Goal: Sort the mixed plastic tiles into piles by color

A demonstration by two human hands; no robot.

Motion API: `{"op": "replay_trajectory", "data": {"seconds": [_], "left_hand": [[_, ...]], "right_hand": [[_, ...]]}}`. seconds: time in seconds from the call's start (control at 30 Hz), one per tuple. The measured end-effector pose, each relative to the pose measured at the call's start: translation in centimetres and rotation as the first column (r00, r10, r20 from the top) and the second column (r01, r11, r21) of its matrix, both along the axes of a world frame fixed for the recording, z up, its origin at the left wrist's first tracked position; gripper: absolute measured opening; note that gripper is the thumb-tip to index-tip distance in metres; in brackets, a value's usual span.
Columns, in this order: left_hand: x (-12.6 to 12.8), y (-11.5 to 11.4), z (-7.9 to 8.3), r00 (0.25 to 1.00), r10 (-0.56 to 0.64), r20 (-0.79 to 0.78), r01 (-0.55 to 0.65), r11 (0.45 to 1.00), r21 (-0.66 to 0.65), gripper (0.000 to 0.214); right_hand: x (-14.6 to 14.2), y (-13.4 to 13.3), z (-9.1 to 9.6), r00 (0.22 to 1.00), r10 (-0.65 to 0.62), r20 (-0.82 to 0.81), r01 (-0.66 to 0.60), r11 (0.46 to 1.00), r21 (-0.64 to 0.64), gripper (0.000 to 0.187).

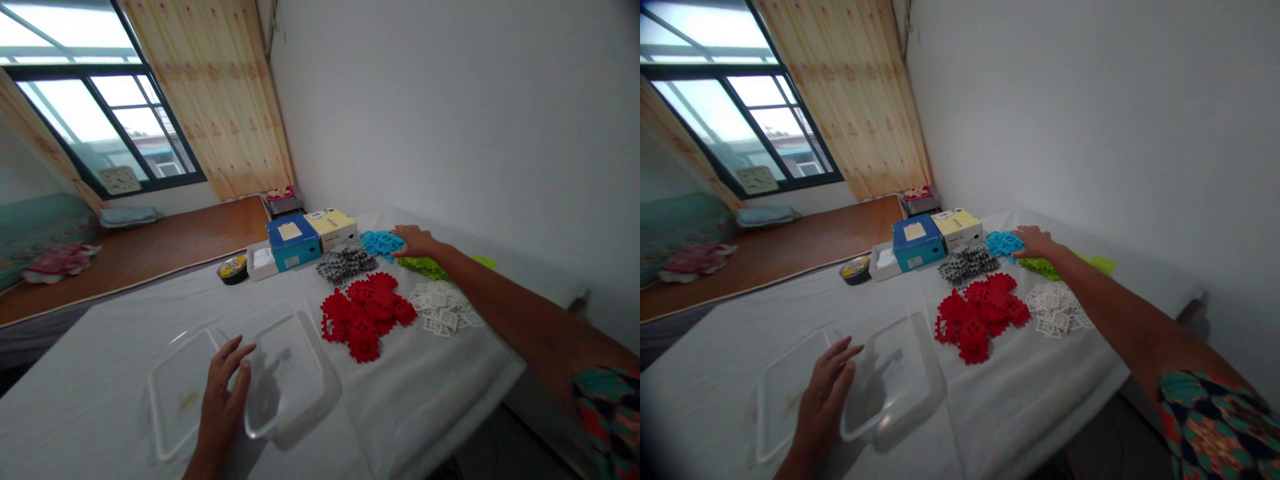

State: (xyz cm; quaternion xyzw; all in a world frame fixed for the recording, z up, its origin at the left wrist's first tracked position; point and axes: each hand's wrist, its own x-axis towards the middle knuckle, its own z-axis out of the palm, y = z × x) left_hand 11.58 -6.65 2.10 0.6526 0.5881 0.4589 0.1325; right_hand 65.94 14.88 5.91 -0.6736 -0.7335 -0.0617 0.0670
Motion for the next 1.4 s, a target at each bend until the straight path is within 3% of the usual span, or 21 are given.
{"op": "replay_trajectory", "data": {"seconds": [0.27,0.43,0.53,0.6,0.77,1.0,1.4], "left_hand": [[0.0,-0.4,0.0,1.0,0.024,-0.008,-0.024,1.0,-0.007,0.035],[0.0,-0.5,-0.5,0.999,0.046,-0.02,-0.046,0.999,0.0,0.034],[-0.1,-0.6,-0.5,0.999,0.035,-0.018,-0.035,0.999,0.008,0.033],[-0.1,-0.6,-0.4,0.999,0.031,-0.019,-0.031,1.0,-0.001,0.033],[-0.2,-0.6,-0.4,0.999,0.021,-0.038,-0.022,0.999,-0.028,0.033],[-0.1,-0.7,-0.5,0.998,0.023,-0.056,-0.023,1.0,0.005,0.031],[-0.4,-0.7,-0.2,0.992,-0.008,-0.124,0.01,1.0,0.018,0.028]], "right_hand": [[-2.4,8.0,-1.5,0.998,0.061,-0.015,-0.063,0.978,-0.201,0.107],[-2.3,10.4,-2.1,0.993,0.113,-0.02,-0.114,0.954,-0.276,0.106],[-2.1,10.8,-2.0,0.985,0.172,-0.024,-0.172,0.951,-0.256,0.093],[-2.0,10.8,-1.9,0.989,0.147,-0.001,-0.143,0.961,-0.235,0.09],[-2.5,10.6,-1.6,0.998,0.054,0.041,-0.043,0.975,-0.218,0.088],[-3.1,10.5,-1.6,0.996,0.066,-0.058,-0.078,0.969,-0.236,0.094],[-3.5,9.6,-1.0,0.995,-0.029,0.091,0.046,0.98,-0.196,0.073]]}}
